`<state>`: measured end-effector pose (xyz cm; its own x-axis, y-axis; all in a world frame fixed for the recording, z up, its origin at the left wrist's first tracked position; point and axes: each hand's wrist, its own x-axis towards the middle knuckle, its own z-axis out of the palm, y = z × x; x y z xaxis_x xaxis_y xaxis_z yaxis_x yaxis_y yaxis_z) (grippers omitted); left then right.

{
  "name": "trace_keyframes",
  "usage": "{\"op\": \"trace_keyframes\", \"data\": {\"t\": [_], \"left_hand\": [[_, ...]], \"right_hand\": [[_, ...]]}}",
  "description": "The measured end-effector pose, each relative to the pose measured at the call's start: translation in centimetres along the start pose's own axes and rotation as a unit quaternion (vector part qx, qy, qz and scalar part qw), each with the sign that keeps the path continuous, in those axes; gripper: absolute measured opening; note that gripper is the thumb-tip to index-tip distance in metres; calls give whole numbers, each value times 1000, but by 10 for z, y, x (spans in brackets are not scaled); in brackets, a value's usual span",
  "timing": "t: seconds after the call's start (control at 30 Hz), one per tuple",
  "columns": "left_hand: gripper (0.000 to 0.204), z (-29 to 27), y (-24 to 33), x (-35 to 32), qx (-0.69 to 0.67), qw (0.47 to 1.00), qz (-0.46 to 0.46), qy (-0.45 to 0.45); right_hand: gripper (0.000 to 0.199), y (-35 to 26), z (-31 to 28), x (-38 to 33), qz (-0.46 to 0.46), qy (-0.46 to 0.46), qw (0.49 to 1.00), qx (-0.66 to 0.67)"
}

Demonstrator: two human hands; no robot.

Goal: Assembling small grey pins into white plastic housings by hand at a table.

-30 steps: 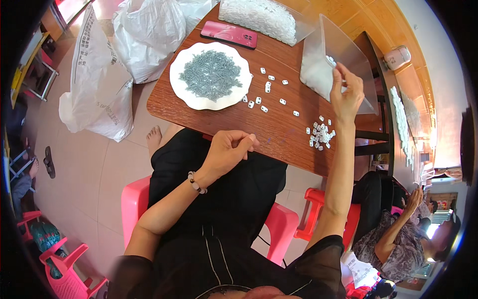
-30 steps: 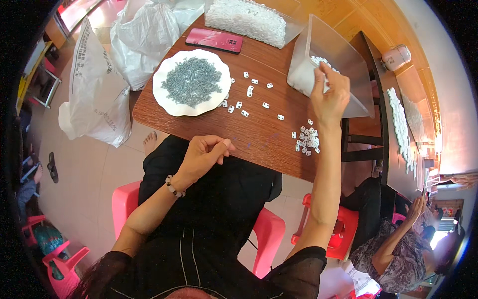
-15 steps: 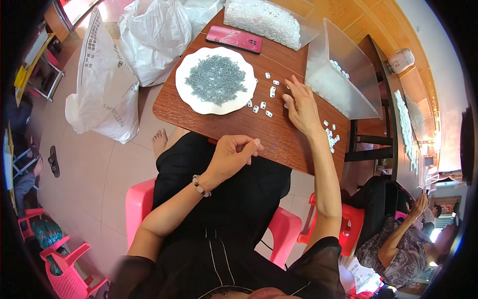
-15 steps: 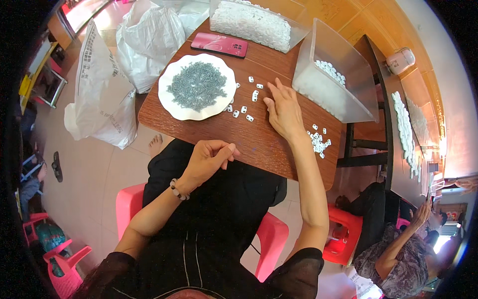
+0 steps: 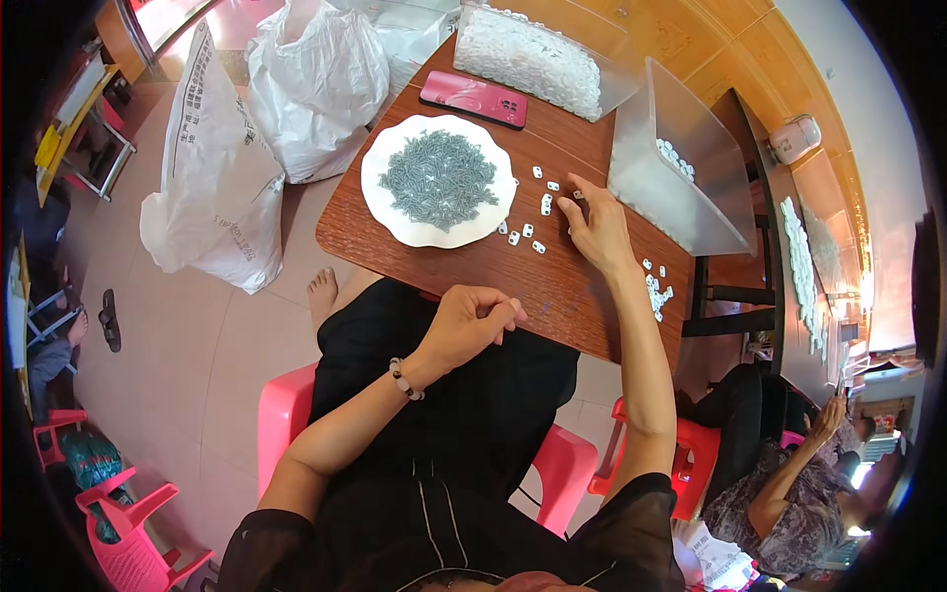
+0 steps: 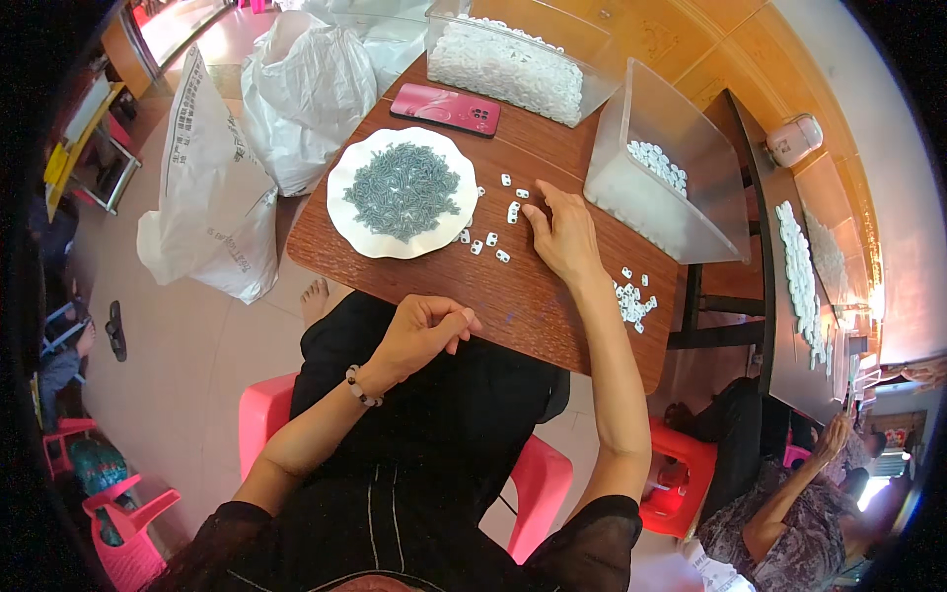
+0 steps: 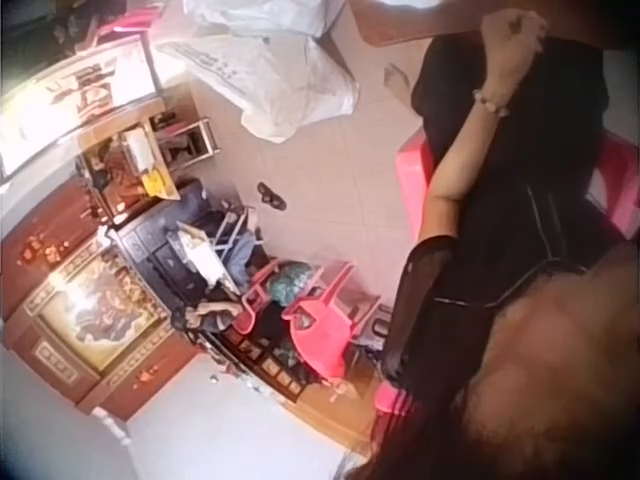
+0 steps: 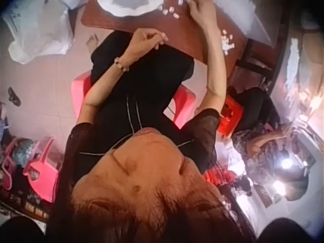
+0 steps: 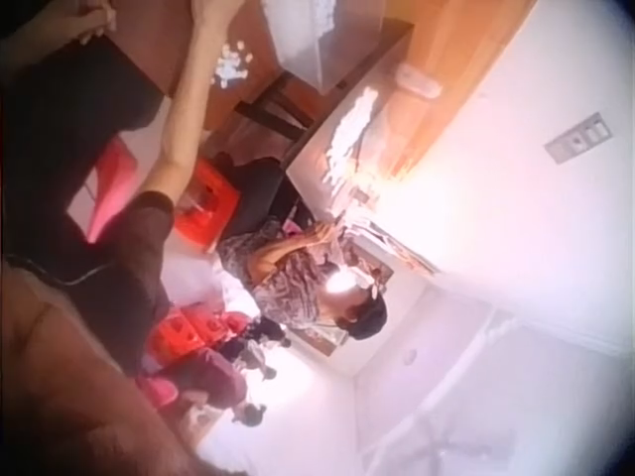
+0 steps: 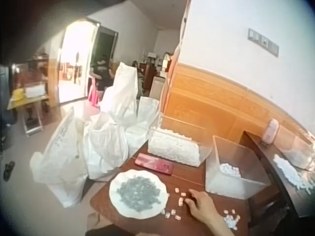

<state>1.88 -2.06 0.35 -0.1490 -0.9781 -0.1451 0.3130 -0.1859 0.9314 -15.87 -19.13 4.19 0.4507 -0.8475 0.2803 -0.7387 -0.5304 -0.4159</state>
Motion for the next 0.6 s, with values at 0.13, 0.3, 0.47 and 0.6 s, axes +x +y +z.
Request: {"op": "trace_keyframes", "data": {"t": [0.13, 0.3, 0.47, 0.6], "left_hand": [[21, 2, 2, 1, 6, 1000, -2, -1], [21, -3, 3, 2, -36, 999, -23, -16], [23, -2, 4, 1, -17, 1000, -23, -9], [24, -2, 11, -1, -8, 999, -30, -12]], "right_hand": [[37, 4, 2, -1, -13, 17, 1000, -12], [32, -2, -1, -7, 13, 28, 1000, 3], [25, -3, -20, -4, 50, 35, 994, 96], [23, -1, -35, 3, 52, 32, 988, 142]]}}
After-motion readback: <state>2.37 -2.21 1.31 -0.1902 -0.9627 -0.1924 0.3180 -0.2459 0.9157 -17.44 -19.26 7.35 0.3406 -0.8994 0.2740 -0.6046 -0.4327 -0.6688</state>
